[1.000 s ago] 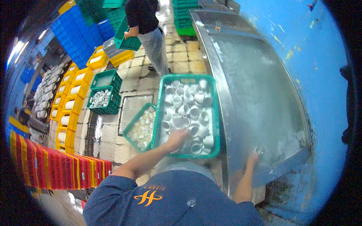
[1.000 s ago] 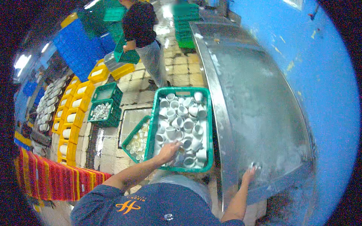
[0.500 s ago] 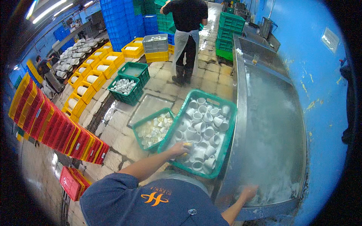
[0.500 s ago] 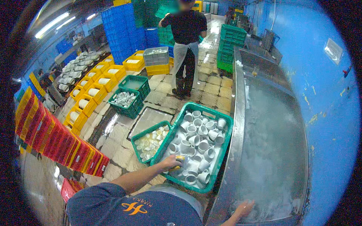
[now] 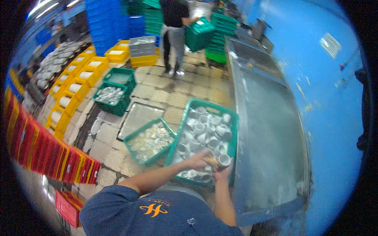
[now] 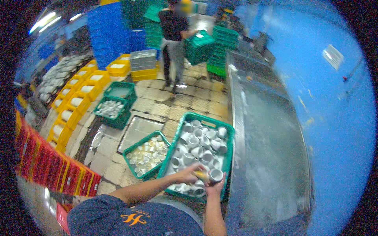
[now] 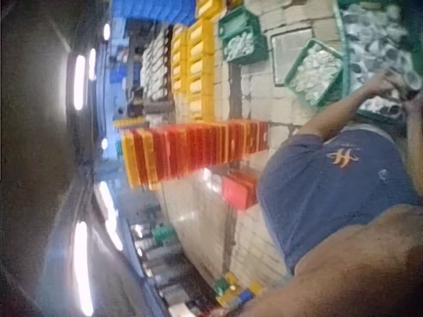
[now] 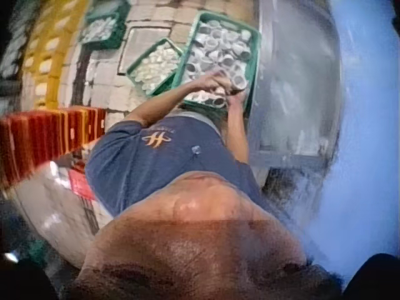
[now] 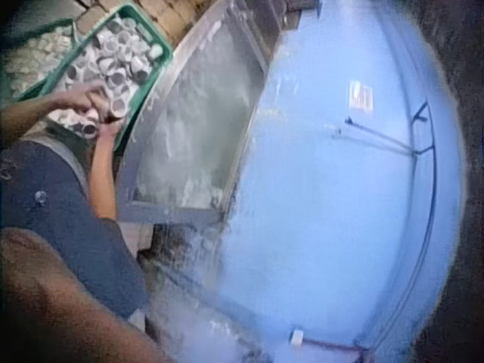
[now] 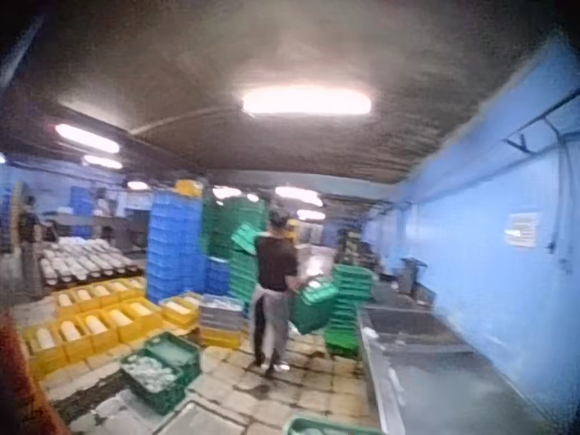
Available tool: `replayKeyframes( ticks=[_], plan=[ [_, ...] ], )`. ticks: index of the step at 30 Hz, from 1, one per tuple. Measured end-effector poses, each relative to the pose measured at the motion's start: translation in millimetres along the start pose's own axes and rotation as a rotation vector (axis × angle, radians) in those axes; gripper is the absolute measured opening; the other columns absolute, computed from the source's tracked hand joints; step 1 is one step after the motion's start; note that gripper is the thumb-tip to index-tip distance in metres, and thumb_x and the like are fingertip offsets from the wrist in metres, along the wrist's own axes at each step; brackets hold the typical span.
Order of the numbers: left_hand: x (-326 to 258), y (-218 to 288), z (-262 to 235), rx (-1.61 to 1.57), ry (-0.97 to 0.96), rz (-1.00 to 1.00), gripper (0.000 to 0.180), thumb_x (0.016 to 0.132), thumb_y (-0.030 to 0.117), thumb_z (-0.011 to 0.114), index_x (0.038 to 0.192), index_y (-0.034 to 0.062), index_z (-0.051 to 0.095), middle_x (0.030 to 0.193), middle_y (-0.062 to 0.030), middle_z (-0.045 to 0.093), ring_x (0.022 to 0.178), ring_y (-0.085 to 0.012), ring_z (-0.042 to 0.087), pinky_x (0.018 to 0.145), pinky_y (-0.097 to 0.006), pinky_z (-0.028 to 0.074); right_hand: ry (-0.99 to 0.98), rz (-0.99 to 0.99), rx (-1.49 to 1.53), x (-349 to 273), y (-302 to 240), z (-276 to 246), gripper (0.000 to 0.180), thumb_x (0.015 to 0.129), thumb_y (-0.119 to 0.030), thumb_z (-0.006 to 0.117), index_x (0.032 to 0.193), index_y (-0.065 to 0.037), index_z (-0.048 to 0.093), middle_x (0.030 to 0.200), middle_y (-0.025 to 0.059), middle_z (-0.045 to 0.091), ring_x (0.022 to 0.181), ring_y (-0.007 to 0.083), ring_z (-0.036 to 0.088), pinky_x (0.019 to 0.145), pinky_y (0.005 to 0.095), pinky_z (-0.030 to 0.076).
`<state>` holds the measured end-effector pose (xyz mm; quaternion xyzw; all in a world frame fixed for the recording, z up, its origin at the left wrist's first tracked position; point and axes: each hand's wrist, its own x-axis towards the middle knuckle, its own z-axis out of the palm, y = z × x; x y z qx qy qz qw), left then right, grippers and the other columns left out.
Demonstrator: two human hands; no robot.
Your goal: The person washes small white ceramic cups by hand in a water-filled tub, using a yellow sponge to scrub each item. The person places the cleaned cups into a green plastic crate. A coworker performs a similar task nearby.
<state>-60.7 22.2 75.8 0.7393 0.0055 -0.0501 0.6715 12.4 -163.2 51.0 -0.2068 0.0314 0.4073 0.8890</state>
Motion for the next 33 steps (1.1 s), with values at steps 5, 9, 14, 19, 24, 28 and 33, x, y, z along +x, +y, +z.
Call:
replayKeyframes(
  ticks=[5, 9, 14, 19, 24, 28, 33],
  plan=[
    [-19, -61, -2, 1.045, -0.053, -0.088, 0.028, 0.086, 0.016, 0.062, 0.107, -0.0028, 0.06, 0.112, -0.0282, 0.058, 0.093, -0.0426, 0.067, 0.08, -0.052, 0.055, 0.476, -0.225, 0.066, 5, 0, -23, 0.046, 0.091, -0.062, 0.057, 0.103, -0.019, 0.066, 0.085, 0.0002, 0.065, 0.068, 0.0172, 0.056, 0.052, 0.0302, 0.041],
    [-16, -60, -9, 0.952, -0.183, -0.082, 0.02, 0.088, 0.018, 0.061, 0.102, 0.0044, 0.069, 0.099, -0.0254, 0.061, 0.091, -0.0375, 0.068, 0.08, -0.047, 0.054, 0.385, -0.314, -0.068, 9, 4, -5, 0.044, 0.097, -0.061, 0.054, 0.082, -0.02, 0.06, 0.059, -0.0035, 0.053, 0.043, 0.0112, 0.044, 0.037, 0.0271, 0.026],
    [3, -7, 3, 0.41, 0.367, 0.301, 0.024, 0.091, 0.015, 0.064, 0.111, 0.0018, 0.067, 0.108, -0.0202, 0.064, 0.094, -0.0367, 0.066, 0.082, -0.042, 0.052, 0.61, -0.519, -0.425, 21, 16, 10, 0.034, 0.1, -0.051, 0.056, 0.081, -0.023, 0.057, 0.058, -0.0061, 0.049, 0.042, 0.0052, 0.04, 0.037, 0.0245, 0.022],
    [21, 21, 48, -0.116, 0.26, -0.192, 0.025, 0.091, 0.015, 0.064, 0.11, -0.0007, 0.063, 0.108, -0.0238, 0.064, 0.097, -0.0408, 0.065, 0.083, -0.045, 0.051, 0.63, -0.843, -1.108, 51, 24, -9, 0.039, 0.1, -0.037, 0.056, 0.105, 0.0, 0.067, 0.087, 0.0088, 0.068, 0.087, 0.0187, 0.063, 0.078, 0.0359, 0.049],
    [26, 20, 46, 0.437, 0.272, 0.226, 0.017, 0.092, 0.015, 0.061, 0.1, -0.0007, 0.061, 0.096, -0.0171, 0.066, 0.076, -0.0269, 0.067, 0.064, -0.039, 0.052, 0.311, -0.175, -1.025, 49, -15, 4, 0.042, 0.102, -0.038, 0.051, 0.105, 0.002, 0.065, 0.097, 0.0091, 0.067, 0.092, 0.0213, 0.063, 0.082, 0.0354, 0.05],
    [34, 27, 44, -0.299, 0.278, -0.134, 0.017, 0.091, 0.013, 0.061, 0.104, 0.0023, 0.061, 0.08, -0.008, 0.064, 0.057, -0.0165, 0.062, 0.047, -0.032, 0.05, 0.237, -0.581, -1.266, 42, -34, 28, 0.042, 0.101, -0.044, 0.054, 0.104, -0.006, 0.069, 0.091, 0.0069, 0.067, 0.08, 0.0146, 0.063, 0.072, 0.0324, 0.05],
    [34, 42, 55, 0.392, 0.309, 0.397, 0.026, 0.091, 0.01, 0.062, 0.111, -0.0044, 0.058, 0.087, -0.0108, 0.065, 0.07, -0.0221, 0.068, 0.052, -0.035, 0.055, 0.364, 0.077, -1.25, 45, -44, 21, 0.059, 0.1, -0.054, 0.049, 0.095, 0.002, 0.067, 0.074, 0.0099, 0.062, 0.077, 0.0223, 0.063, 0.07, 0.0365, 0.048]
  ],
)
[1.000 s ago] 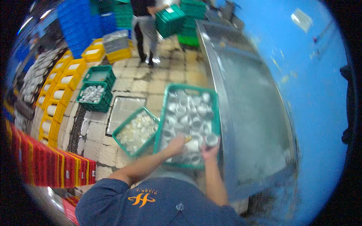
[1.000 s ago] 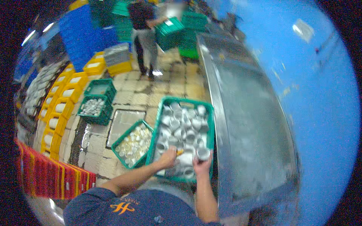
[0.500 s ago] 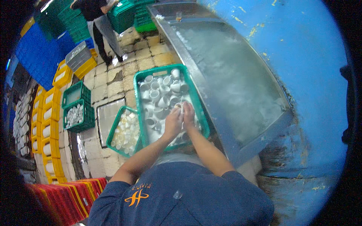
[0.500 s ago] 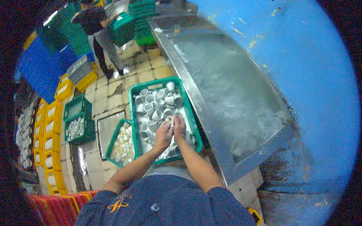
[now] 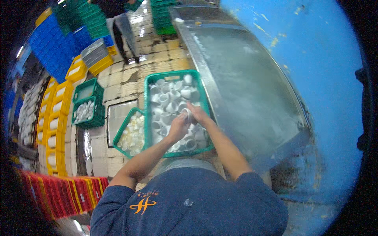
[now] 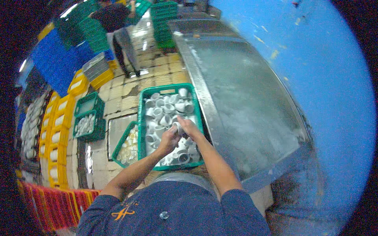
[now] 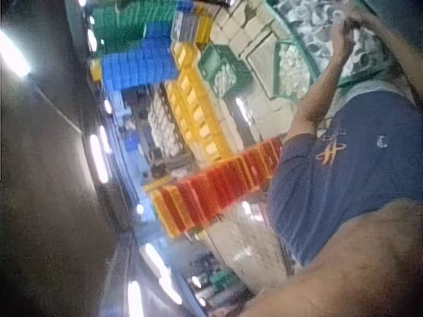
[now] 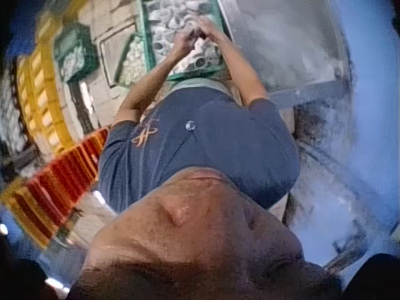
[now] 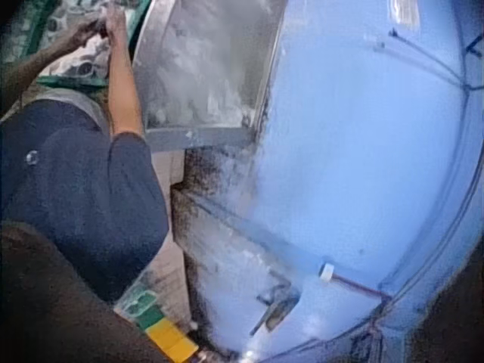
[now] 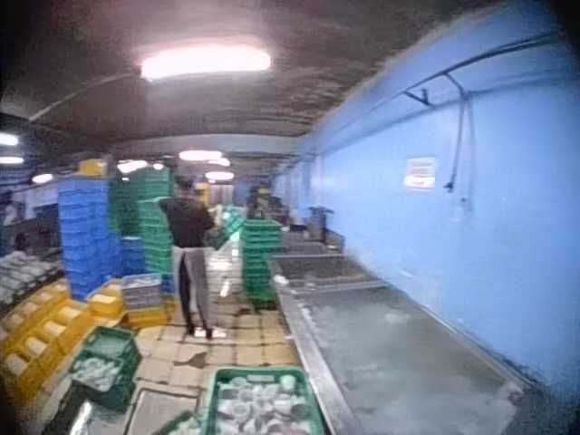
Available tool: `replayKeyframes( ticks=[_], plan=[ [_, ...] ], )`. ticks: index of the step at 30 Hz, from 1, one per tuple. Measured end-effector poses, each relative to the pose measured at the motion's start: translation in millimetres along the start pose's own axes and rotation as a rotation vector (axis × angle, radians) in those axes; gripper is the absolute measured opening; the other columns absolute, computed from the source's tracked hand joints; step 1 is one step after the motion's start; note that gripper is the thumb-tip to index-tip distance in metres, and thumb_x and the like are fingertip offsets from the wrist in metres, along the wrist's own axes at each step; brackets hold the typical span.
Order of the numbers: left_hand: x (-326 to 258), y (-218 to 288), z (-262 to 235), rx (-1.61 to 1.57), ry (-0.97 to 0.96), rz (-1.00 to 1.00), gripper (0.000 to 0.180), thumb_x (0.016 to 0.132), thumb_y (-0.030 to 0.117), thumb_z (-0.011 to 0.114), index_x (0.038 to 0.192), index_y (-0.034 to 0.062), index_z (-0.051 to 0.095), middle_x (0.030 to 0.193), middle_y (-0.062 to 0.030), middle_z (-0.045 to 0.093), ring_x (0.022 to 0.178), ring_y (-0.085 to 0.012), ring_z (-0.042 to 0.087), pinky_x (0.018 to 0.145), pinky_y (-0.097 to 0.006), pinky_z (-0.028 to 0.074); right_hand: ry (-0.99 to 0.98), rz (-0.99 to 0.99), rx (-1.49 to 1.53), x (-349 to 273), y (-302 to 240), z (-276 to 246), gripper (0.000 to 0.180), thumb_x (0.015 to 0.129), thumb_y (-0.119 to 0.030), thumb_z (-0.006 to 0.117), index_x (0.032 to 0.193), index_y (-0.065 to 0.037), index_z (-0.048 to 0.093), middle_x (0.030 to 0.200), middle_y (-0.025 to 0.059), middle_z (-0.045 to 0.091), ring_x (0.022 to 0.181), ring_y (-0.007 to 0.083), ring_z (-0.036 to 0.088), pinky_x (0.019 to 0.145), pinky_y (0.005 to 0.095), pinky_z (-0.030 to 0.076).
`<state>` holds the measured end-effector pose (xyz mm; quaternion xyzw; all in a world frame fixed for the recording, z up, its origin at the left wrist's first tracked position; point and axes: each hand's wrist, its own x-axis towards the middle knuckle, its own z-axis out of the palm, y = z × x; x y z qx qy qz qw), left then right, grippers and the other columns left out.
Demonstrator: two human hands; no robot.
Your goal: The person washes small white ceramic cups by hand in a water-filled tub, using a yellow sponge to scrub each item. The person places the cleaned cups into a green plastic crate. A coworker performs a similar task nearby.
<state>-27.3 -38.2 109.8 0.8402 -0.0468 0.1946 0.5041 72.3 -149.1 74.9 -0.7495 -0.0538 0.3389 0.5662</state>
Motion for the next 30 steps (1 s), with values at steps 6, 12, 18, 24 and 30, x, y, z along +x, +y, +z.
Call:
replayKeyframes(
  ticks=[6, 12, 18, 24, 30],
  plan=[
    [-9, -3, -1, -0.382, -0.041, -0.356, 0.023, 0.094, 0.012, 0.062, 0.111, -0.0026, 0.06, 0.089, -0.0096, 0.064, 0.062, -0.0162, 0.065, 0.047, -0.03, 0.055, 0.21, -0.384, 0.19, -8, 3, 7, 0.047, 0.101, -0.044, 0.053, 0.083, -0.003, 0.066, 0.074, 0.005, 0.063, 0.067, 0.0194, 0.061, 0.063, 0.0344, 0.048],
    [-12, -11, -18, -0.889, 0.071, -0.7, 0.026, 0.094, 0.014, 0.059, 0.114, -0.0015, 0.061, 0.091, -0.0093, 0.066, 0.064, -0.0157, 0.065, 0.05, -0.029, 0.054, 0.469, -0.951, -0.155, -25, 4, 38, 0.047, 0.099, -0.056, 0.053, 0.098, -0.01, 0.064, 0.076, 0.0019, 0.065, 0.062, 0.0121, 0.059, 0.049, 0.0264, 0.042],
    [-33, -52, -29, -0.762, 0.102, -0.678, 0.031, 0.089, 0.007, 0.056, 0.119, 0.0015, 0.06, 0.092, -0.0115, 0.068, 0.069, -0.022, 0.067, 0.058, -0.033, 0.055, 0.074, 0.174, 0.944, -22, 43, 30, 0.036, 0.097, -0.055, 0.055, 0.097, -0.021, 0.065, 0.07, -0.0004, 0.059, 0.052, 0.0144, 0.05, 0.042, 0.0255, 0.032],
    [-76, -102, -32, 0.459, -0.527, -0.362, 0.025, 0.082, 0.012, 0.065, 0.104, -0.0004, 0.065, 0.108, -0.0254, 0.064, 0.094, -0.0443, 0.064, 0.079, -0.052, 0.051, 0.11, 0.164, 1.136, -23, 72, 27, 0.045, 0.091, -0.052, 0.065, 0.122, -0.019, 0.06, 0.112, 0.0061, 0.059, 0.083, 0.0193, 0.059, 0.058, 0.031, 0.047],
    [-44, -54, -38, 0.106, -0.017, 0.22, 0.031, 0.086, 0.014, 0.067, 0.116, 0.0074, 0.063, 0.114, -0.0168, 0.063, 0.097, -0.0385, 0.061, 0.085, -0.046, 0.05, 0.233, 0.286, 1.206, -13, 55, 58, 0.054, 0.097, -0.064, 0.049, 0.12, -0.017, 0.062, 0.108, 0.0063, 0.065, 0.092, 0.0216, 0.066, 0.068, 0.0401, 0.057]
  ],
)
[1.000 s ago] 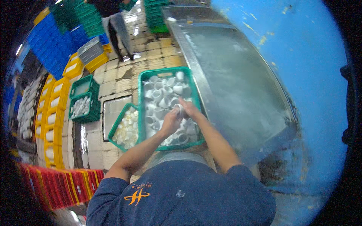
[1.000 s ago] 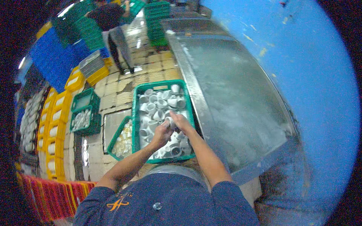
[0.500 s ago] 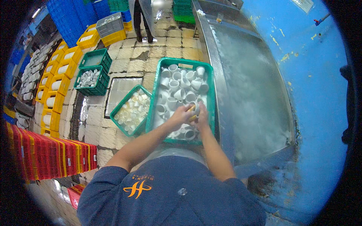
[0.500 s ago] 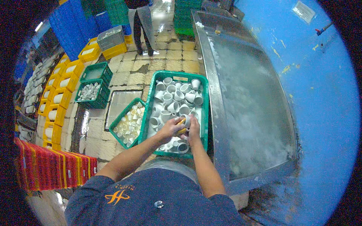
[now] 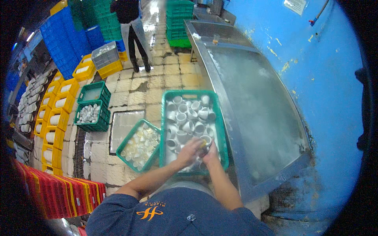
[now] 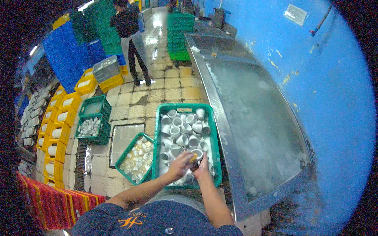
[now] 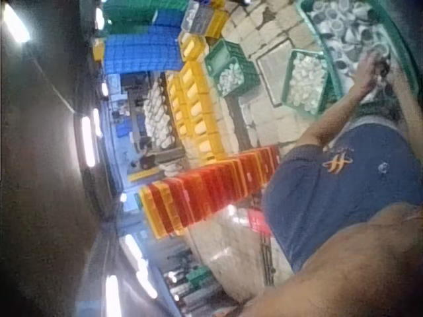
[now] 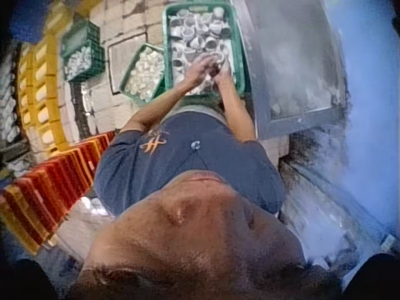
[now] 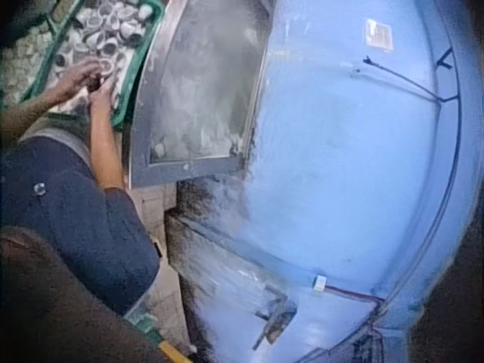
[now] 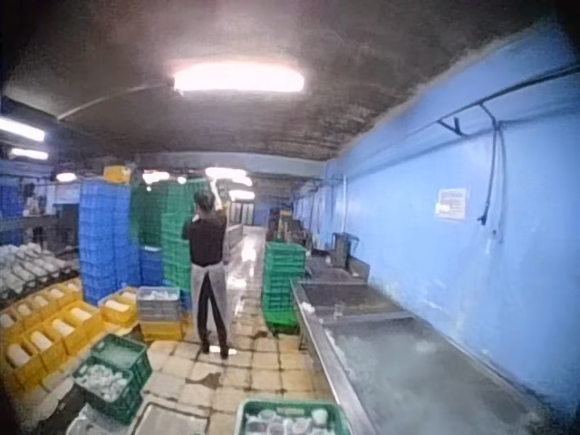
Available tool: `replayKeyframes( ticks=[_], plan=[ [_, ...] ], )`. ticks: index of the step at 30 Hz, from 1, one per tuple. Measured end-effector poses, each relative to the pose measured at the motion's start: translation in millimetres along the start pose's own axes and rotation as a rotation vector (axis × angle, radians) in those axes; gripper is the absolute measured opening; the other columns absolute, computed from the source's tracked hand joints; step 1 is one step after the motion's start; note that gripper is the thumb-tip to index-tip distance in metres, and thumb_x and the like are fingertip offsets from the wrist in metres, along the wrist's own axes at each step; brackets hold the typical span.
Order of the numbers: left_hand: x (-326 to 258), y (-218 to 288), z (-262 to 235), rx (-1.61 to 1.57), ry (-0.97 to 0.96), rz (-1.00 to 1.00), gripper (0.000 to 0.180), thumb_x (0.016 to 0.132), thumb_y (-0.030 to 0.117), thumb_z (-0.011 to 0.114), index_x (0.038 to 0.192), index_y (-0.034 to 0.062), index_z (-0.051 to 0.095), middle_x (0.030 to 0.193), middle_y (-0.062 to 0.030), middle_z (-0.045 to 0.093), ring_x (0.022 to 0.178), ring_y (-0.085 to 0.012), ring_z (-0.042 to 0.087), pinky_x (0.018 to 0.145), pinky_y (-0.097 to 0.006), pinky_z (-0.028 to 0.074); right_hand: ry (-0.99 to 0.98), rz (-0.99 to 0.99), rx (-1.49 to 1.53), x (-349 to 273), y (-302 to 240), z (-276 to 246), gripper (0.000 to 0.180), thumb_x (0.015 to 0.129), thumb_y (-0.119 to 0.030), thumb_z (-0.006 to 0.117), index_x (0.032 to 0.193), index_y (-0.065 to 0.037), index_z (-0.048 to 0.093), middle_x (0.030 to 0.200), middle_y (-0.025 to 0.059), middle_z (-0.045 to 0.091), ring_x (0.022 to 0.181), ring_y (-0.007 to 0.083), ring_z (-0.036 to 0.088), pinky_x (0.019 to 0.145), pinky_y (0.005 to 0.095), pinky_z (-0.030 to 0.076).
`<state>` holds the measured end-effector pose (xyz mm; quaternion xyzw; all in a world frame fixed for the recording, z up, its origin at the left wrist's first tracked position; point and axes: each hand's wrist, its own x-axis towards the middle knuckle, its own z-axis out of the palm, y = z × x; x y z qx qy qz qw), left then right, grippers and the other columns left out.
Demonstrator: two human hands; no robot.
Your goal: The person washes small white ceramic cups by hand in a water-filled tub, using a yellow sponge to scrub each item. The person places the cleaned cups into a green plastic crate. A coworker performs a similar task nearby.
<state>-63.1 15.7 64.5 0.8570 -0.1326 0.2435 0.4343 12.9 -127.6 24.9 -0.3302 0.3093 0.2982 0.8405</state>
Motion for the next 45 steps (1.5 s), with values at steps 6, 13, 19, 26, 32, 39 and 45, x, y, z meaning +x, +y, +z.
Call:
replayKeyframes(
  ticks=[6, 13, 19, 26, 32, 39, 45],
  plan=[
    [30, -1, -42, 0.151, -0.37, -0.198, 0.042, 0.095, 0.036, 0.062, 0.128, 0.011, 0.057, 0.11, -0.0187, 0.069, 0.096, -0.0412, 0.067, 0.08, -0.048, 0.054, -0.106, -0.562, -0.756, -38, 26, 26, 0.068, 0.098, -0.067, 0.044, 0.127, -0.006, 0.052, 0.083, 0.0043, 0.063, 0.07, 0.0156, 0.061, 0.062, 0.0357, 0.05],
    [28, -30, -27, -0.193, -0.317, -0.285, 0.035, 0.095, 0.033, 0.059, 0.113, 0.0033, 0.057, 0.097, -0.0257, 0.068, 0.087, -0.0422, 0.068, 0.075, -0.048, 0.053, -0.419, -0.068, -0.56, -84, 0, 13, 0.045, 0.094, -0.037, 0.06, 0.132, -0.014, 0.046, 0.099, 0.0174, 0.066, 0.059, 0.0276, 0.064, 0.041, 0.0329, 0.049],
    [-38, -51, 12, 0.295, -0.295, -0.524, 0.027, 0.091, 0.026, 0.061, 0.106, 0.0031, 0.06, 0.104, -0.0246, 0.065, 0.09, -0.0423, 0.066, 0.076, -0.05, 0.054, -0.631, 0.205, -0.258, -74, -27, -15, 0.052, 0.083, -0.015, 0.053, 0.131, 0.002, 0.049, 0.118, 0.0295, 0.063, 0.099, 0.0494, 0.067, 0.072, 0.0541, 0.063],
    [-22, -23, 30, 0.154, -0.094, -0.676, 0.034, 0.09, 0.02, 0.061, 0.12, 0.0041, 0.063, 0.125, -0.0242, 0.06, 0.101, -0.0398, 0.065, 0.086, -0.052, 0.051, -0.247, -0.042, -0.252, -67, -33, -1, 0.042, 0.085, -0.002, 0.043, 0.126, -0.003, 0.05, 0.11, 0.0223, 0.063, 0.09, 0.0441, 0.069, 0.074, 0.0559, 0.064],
    [43, 5, 31, -0.514, 0.11, -0.862, 0.037, 0.091, 0.026, 0.058, 0.118, 0.0005, 0.061, 0.103, -0.0134, 0.068, 0.087, -0.0287, 0.07, 0.076, -0.044, 0.058, -0.48, -0.241, -0.762, -59, -33, 2, 0.022, 0.084, -0.001, 0.049, 0.104, -0.008, 0.053, 0.071, 0.0067, 0.056, 0.046, 0.0149, 0.055, 0.037, 0.0317, 0.046],
    [46, 37, 120, -0.739, -0.057, -0.796, 0.024, 0.094, 0.019, 0.058, 0.109, 0.0018, 0.065, 0.095, -0.0078, 0.068, 0.08, -0.0168, 0.066, 0.068, -0.032, 0.055, -0.177, -1.408, -0.962, -8, -100, -22, 0.025, 0.074, -0.009, 0.057, 0.098, -0.003, 0.055, 0.092, 0.0206, 0.059, 0.087, 0.0386, 0.059, 0.08, 0.0424, 0.049],
    [5, 44, 83, -0.11, -0.161, -0.744, 0.026, 0.098, 0.025, 0.063, 0.104, 0.0002, 0.067, 0.086, -0.0104, 0.07, 0.073, -0.0162, 0.066, 0.067, -0.033, 0.054, 0.284, -1.22, -0.81, 2, -213, -204, 0.046, 0.069, -0.004, 0.067, 0.114, -0.007, 0.058, 0.112, 0.0102, 0.061, 0.098, 0.0271, 0.064, 0.081, 0.0393, 0.055]
  ],
)
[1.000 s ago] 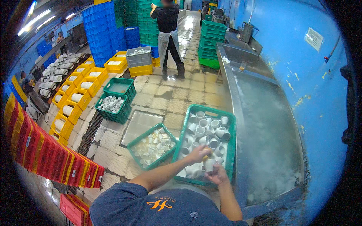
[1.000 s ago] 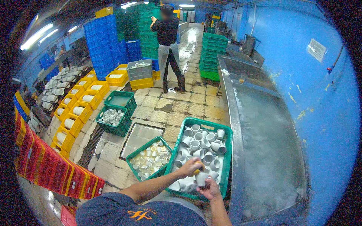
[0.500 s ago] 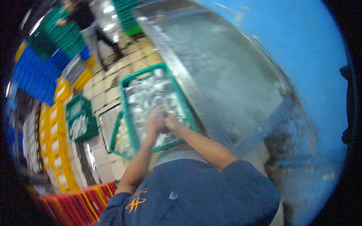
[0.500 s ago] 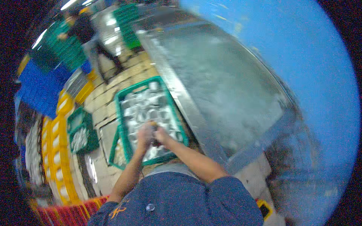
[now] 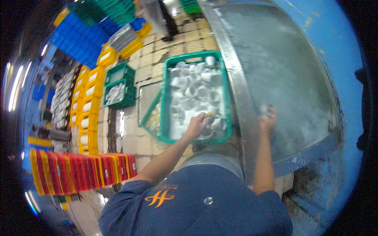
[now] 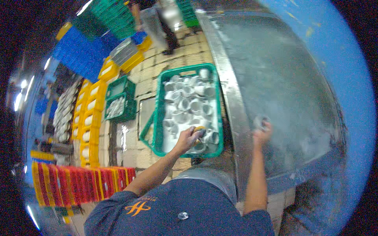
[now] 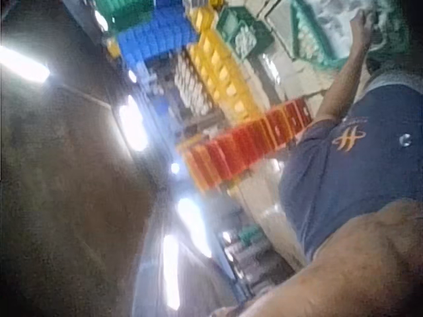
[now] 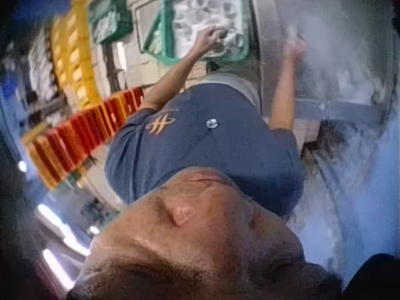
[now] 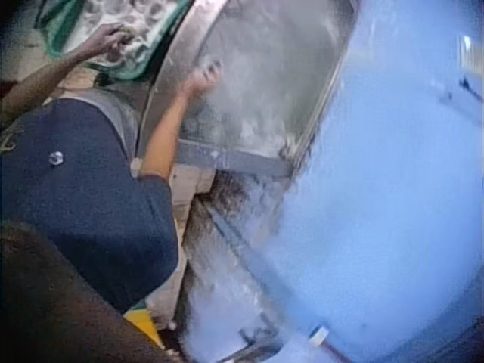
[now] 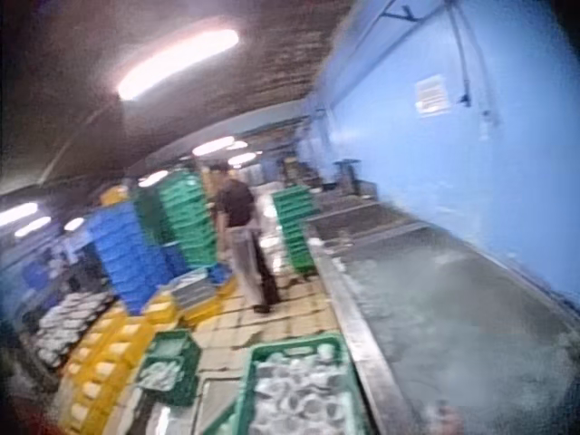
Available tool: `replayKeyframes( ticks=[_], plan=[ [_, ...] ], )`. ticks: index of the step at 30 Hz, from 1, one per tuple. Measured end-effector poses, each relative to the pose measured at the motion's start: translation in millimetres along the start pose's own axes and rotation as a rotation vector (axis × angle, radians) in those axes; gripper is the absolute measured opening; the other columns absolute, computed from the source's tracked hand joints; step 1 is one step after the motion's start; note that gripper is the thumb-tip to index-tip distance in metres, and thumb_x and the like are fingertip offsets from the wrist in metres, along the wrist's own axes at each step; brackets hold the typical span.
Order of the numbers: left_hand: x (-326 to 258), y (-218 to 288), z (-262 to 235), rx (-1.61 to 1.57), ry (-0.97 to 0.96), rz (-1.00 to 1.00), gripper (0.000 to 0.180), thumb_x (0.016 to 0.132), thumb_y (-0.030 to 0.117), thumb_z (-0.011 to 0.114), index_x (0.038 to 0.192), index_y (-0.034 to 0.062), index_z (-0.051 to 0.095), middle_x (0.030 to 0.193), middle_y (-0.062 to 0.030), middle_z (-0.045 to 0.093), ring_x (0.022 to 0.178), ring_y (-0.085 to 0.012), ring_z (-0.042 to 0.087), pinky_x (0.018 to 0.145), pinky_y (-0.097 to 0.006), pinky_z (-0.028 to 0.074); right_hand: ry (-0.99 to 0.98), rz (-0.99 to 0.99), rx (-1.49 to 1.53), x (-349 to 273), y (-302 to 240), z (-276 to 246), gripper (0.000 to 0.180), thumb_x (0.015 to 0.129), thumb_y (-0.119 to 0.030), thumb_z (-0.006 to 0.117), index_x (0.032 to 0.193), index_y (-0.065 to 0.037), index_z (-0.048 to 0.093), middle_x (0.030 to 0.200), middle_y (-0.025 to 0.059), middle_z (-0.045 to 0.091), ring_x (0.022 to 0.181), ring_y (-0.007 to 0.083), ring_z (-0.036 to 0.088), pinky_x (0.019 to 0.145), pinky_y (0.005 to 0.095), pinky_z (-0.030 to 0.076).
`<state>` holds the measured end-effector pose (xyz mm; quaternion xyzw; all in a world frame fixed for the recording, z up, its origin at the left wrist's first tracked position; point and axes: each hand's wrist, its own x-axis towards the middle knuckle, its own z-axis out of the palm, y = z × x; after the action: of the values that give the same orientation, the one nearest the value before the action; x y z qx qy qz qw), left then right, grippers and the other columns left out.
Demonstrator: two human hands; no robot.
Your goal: The person washes small white ceramic cups by hand in a water-filled tub, using a yellow sponge to scrub each item. The person places the cleaned cups into a green plastic crate. A coworker performs a similar task nearby.
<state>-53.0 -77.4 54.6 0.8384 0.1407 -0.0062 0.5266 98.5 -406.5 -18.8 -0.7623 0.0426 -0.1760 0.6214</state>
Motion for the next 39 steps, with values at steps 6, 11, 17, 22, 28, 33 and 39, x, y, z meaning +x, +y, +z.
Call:
replayKeyframes(
  ticks=[6, 11, 17, 22, 28, 33, 39],
  plan=[
    [-26, -65, -53, 0.594, -0.063, -0.006, 0.02, 0.085, 0.018, 0.071, 0.091, 0.0009, 0.065, 0.088, -0.0207, 0.066, 0.088, -0.0423, 0.065, 0.076, -0.049, 0.052, 0.254, 0.148, -0.413, 0, 110, -157, 0.048, 0.084, 0.007, 0.05, 0.13, -0.006, 0.05, 0.121, 0.0195, 0.06, 0.098, 0.0348, 0.066, 0.082, 0.0458, 0.056],
    [-14, -86, -67, 0.615, 0.154, 0.105, 0.037, 0.08, 0.007, 0.069, 0.114, 0.0004, 0.056, 0.122, -0.0236, 0.057, 0.096, -0.0445, 0.064, 0.081, -0.051, 0.054, 0.174, 0.294, -1.238, -30, 123, -165, 0.057, 0.09, -0.003, 0.049, 0.146, -0.005, 0.039, 0.126, 0.0306, 0.057, 0.1, 0.0452, 0.066, 0.084, 0.051, 0.056],
    [13, -94, -86, 0.684, -0.003, 0.068, 0.038, 0.085, 0.006, 0.06, 0.121, 0.0028, 0.05, 0.115, -0.0271, 0.06, 0.094, -0.0463, 0.065, 0.08, -0.054, 0.054, 0.13, 0.53, -1.181, -53, -3, -104, 0.063, 0.089, -0.016, 0.059, 0.146, -0.001, 0.037, 0.14, 0.0363, 0.043, 0.123, 0.0461, 0.054, 0.097, 0.0506, 0.051],
    [27, -111, -92, 0.663, -0.085, -0.05, 0.034, 0.087, 0.005, 0.054, 0.121, 0.0032, 0.049, 0.094, -0.0298, 0.067, 0.09, -0.0476, 0.066, 0.077, -0.058, 0.052, 0.332, -0.278, -1.086, -67, -57, -36, 0.047, 0.087, -0.011, 0.062, 0.131, 0.0, 0.048, 0.143, 0.0313, 0.042, 0.124, 0.0424, 0.054, 0.095, 0.0502, 0.051],
    [24, -82, -109, 0.159, 0.066, -0.133, 0.039, 0.085, 0.01, 0.069, 0.12, 0.0022, 0.053, 0.094, -0.0214, 0.069, 0.077, -0.0325, 0.072, 0.06, -0.044, 0.058, -0.274, -0.362, -0.172, -126, -129, 115, 0.033, 0.081, 0.0, 0.068, 0.112, -0.003, 0.06, 0.127, 0.0157, 0.06, 0.113, 0.0309, 0.06, 0.085, 0.0368, 0.055],
    [13, -13, -108, -0.97, -0.329, -0.292, 0.033, 0.091, 0.009, 0.065, 0.12, 0.0041, 0.051, 0.09, -0.012, 0.065, 0.065, -0.0228, 0.069, 0.052, -0.039, 0.058, -0.599, 0.151, 0.177, -168, -159, 209, 0.033, 0.099, -0.032, 0.06, 0.122, -0.009, 0.063, 0.117, 0.009, 0.064, 0.097, 0.0215, 0.063, 0.073, 0.0339, 0.055],
    [6, -49, -105, -0.036, 0.199, -0.04, 0.031, 0.09, 0.012, 0.061, 0.119, 0.003, 0.054, 0.098, -0.0194, 0.065, 0.083, -0.033, 0.07, 0.073, -0.045, 0.058, -0.369, 0.975, 0.593, -160, -147, 211, 0.035, 0.095, -0.046, 0.061, 0.113, -0.016, 0.062, 0.103, 0.0031, 0.067, 0.08, 0.0196, 0.069, 0.043, 0.0322, 0.049]
  ],
)
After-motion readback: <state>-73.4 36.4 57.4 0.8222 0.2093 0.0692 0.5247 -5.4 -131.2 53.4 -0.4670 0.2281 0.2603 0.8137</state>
